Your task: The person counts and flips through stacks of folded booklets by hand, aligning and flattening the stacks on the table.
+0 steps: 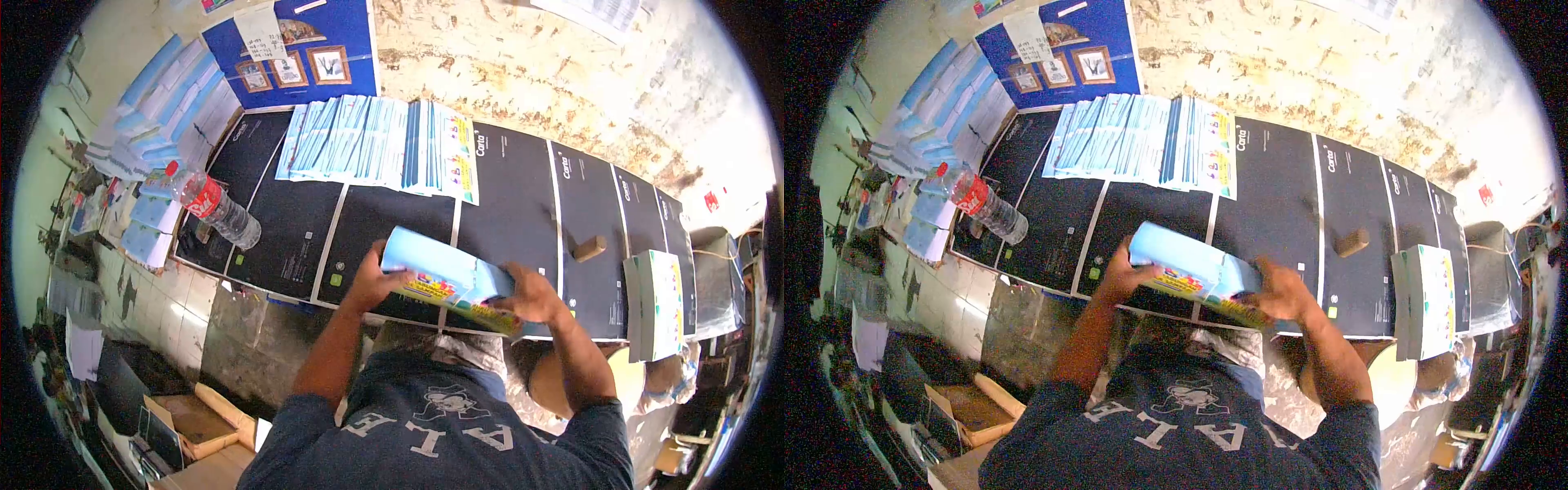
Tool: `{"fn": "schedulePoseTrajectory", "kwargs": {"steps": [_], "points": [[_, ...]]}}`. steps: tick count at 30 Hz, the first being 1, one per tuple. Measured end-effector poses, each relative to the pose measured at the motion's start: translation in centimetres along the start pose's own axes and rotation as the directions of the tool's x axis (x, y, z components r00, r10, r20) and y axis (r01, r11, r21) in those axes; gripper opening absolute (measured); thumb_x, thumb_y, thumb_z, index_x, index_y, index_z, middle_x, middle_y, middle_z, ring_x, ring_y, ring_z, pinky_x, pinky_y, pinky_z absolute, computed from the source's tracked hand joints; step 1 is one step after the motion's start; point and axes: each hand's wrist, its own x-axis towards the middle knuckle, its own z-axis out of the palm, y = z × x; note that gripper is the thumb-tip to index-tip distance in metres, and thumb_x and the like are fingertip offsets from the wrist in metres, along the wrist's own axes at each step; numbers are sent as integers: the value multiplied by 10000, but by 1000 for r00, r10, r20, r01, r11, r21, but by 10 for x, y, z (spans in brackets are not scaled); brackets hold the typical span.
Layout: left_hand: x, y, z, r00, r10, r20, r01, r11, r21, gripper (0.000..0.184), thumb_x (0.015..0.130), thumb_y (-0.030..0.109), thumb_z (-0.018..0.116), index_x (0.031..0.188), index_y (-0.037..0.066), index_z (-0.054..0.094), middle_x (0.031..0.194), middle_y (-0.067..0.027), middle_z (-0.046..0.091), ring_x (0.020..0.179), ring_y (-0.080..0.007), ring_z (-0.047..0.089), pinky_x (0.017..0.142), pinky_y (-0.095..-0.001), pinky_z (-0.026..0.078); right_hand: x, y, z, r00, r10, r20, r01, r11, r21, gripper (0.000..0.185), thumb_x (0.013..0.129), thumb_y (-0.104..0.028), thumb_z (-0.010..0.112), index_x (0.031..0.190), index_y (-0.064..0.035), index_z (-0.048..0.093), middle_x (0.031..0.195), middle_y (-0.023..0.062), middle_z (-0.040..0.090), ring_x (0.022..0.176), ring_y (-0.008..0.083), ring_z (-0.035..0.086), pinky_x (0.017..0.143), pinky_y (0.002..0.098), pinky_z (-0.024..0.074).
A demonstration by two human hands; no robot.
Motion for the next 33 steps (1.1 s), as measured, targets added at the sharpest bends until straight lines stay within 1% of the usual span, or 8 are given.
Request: {"fn": "schedulePoseTrajectory", "kwargs": {"steps": [8, 10, 12, 16, 24, 26, 28, 33], "points": [[92, 14, -44, 976, -214, -29, 157, 612, 775, 625, 867, 590, 678, 1042, -9, 702, 937, -223, 732, 877, -376, 723, 797, -450, 562, 73, 33, 100, 904, -46, 425, -293, 656, 695, 669, 790, -471, 791, 1184, 51, 651, 1159, 226, 675, 1096, 324, 639, 980, 419, 470], [98, 4, -55, 971, -234, -38, 167, 563, 810, 781, 865, 679, 612, 1069, -73, 673, 995, -307, 700, 957, -438, 698, 864, -476, 551, 81, -5, 76, 846, 5, 533, -340, 775, 533, 726, 824, -511, 749, 1253, 56, 602, 1236, 252, 632, 1199, 341, 588, 1033, 443, 430], [99, -11, -58, 967, -224, -125, 230, 540, 810, 849, 913, 692, 516, 1159, -115, 611, 1112, -355, 653, 1034, -457, 670, 947, -492, 519, 79, -73, 47, 992, -80, -96, 56, 971, -234, 780, 862, -548, 694, 1342, 43, 527, 1355, 274, 550, 1320, 358, 497, 1088, 476, 380], [102, -20, -66, 983, -132, 126, -23, 595, 804, 516, 1001, 420, 443, 1202, -44, 544, 999, -278, 700, 1003, -455, 672, 884, -525, 549, 198, -132, 69, 820, -476, -317, 519, 853, 62, 727, 940, -485, 609, 1439, 15, 438, 1372, 274, 518, 1306, 414, 479, 1126, 479, 346], [96, -31, -61, 988, -150, 27, 58, 537, 842, 520, 889, 384, 595, 1256, 20, 532, 980, -236, 711, 916, -440, 689, 826, -528, 561, 243, -112, 102, 814, -493, -307, 517, 856, -3, 746, 853, -351, 674, 1447, 1, 392, 1389, 255, 508, 1298, 413, 478, 1130, 482, 342], [98, -29, -60, 971, -239, -6, 131, 508, 851, 382, 730, 214, 768, 1100, 210, 674, 1305, -139, 628, 954, -448, 676, 820, -476, 581, 236, -111, 98, 701, -605, -377, 632, 772, -66, 804, 853, -437, 665, 1467, -3, 379, 1425, 234, 483, 1317, 420, 455, 1131, 498, 340], [95, -41, -71, 996, -85, 25, 22, 514, 858, 388, 831, 364, 729, 1135, 156, 607, 1169, -183, 684, 917, -472, 675, 774, -524, 572, 206, -108, 102, 728, -590, -348, 575, 803, -157, 872, 844, -460, 680, 1486, 19, 335, 1437, 241, 460, 1318, 420, 445, 1126, 497, 344], [97, 2, -57, 920, -347, -183, 356, 541, 762, 624, 1007, 609, 385, 1058, 18, 577, 882, -275, 706, 886, -469, 689, 808, -551, 548, 155, -93, 101, 968, -230, -104, 220, 971, -97, 950, 847, -507, 704, 1509, 30, 284, 1440, 260, 462, 1315, 415, 459, 1100, 498, 360]]}}
